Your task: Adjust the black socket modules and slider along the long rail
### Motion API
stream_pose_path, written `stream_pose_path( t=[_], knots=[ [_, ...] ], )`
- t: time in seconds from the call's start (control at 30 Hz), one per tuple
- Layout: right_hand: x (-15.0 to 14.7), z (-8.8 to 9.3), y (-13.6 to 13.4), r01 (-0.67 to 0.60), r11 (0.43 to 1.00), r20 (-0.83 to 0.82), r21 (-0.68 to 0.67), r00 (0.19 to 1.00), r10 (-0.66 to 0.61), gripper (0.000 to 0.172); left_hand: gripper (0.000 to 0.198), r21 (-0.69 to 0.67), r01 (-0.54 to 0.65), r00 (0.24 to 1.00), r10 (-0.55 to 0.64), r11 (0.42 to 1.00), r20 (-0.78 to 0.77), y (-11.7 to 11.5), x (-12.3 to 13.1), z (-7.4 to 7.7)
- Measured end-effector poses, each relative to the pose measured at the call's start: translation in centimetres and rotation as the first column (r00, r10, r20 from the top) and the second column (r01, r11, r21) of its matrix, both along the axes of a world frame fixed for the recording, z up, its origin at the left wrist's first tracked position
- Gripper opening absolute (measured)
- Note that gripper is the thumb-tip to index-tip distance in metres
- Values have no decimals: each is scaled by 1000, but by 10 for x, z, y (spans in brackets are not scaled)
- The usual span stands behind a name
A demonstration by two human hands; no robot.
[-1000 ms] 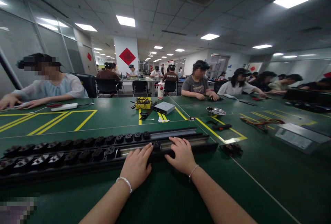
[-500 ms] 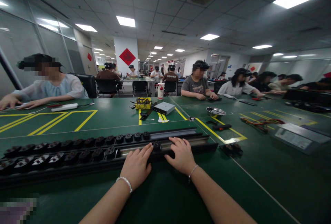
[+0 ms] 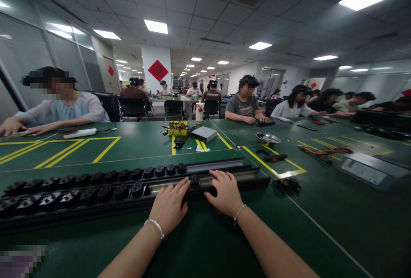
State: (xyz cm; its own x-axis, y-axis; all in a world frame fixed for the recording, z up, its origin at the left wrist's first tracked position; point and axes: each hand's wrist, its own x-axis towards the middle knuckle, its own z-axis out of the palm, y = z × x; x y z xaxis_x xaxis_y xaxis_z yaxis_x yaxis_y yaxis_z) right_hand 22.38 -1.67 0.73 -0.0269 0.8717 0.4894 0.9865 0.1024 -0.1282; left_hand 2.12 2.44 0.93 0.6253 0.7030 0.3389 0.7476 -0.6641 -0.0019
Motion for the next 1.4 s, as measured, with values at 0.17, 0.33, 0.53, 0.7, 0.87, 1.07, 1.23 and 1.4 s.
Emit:
stream_pose_path(
  t=[0.17,0.33,0.53,0.7,0.87,1.07,1.23,1.4],
  knots=[
    [0,1,0,4,1000,8,-19,1000,-4,25,57,-9,-8,1000,8,1000,-10,-1,0,1],
    [-1,2,-1,4,1000,7,-25,1000,-4,26,55,-23,-15,1000,15,1000,-15,-2,1,3],
    [-1,2,-1,2,1000,2,-21,1000,-2,25,55,-33,-18,1000,17,999,-20,-2,1,4],
    [-1,1,0,-1,1000,0,-17,1000,1,26,55,-15,-4,1000,4,1000,-16,-2,1,3],
    [0,0,0,-5,1000,-1,-4,1000,5,25,56,-14,-15,1000,14,1000,-22,-2,0,3],
    [0,1,-1,3,1000,4,-16,1000,-3,25,55,-21,-14,1000,14,1000,-19,-2,1,4],
    [-1,2,-1,1,1000,5,-16,1000,-1,25,55,-25,-13,1000,13,1000,-15,-2,1,4],
    [-1,2,-1,1,1000,8,-28,1000,-1,25,56,-39,-23,1000,23,999,-13,-2,1,5]
  ],
)
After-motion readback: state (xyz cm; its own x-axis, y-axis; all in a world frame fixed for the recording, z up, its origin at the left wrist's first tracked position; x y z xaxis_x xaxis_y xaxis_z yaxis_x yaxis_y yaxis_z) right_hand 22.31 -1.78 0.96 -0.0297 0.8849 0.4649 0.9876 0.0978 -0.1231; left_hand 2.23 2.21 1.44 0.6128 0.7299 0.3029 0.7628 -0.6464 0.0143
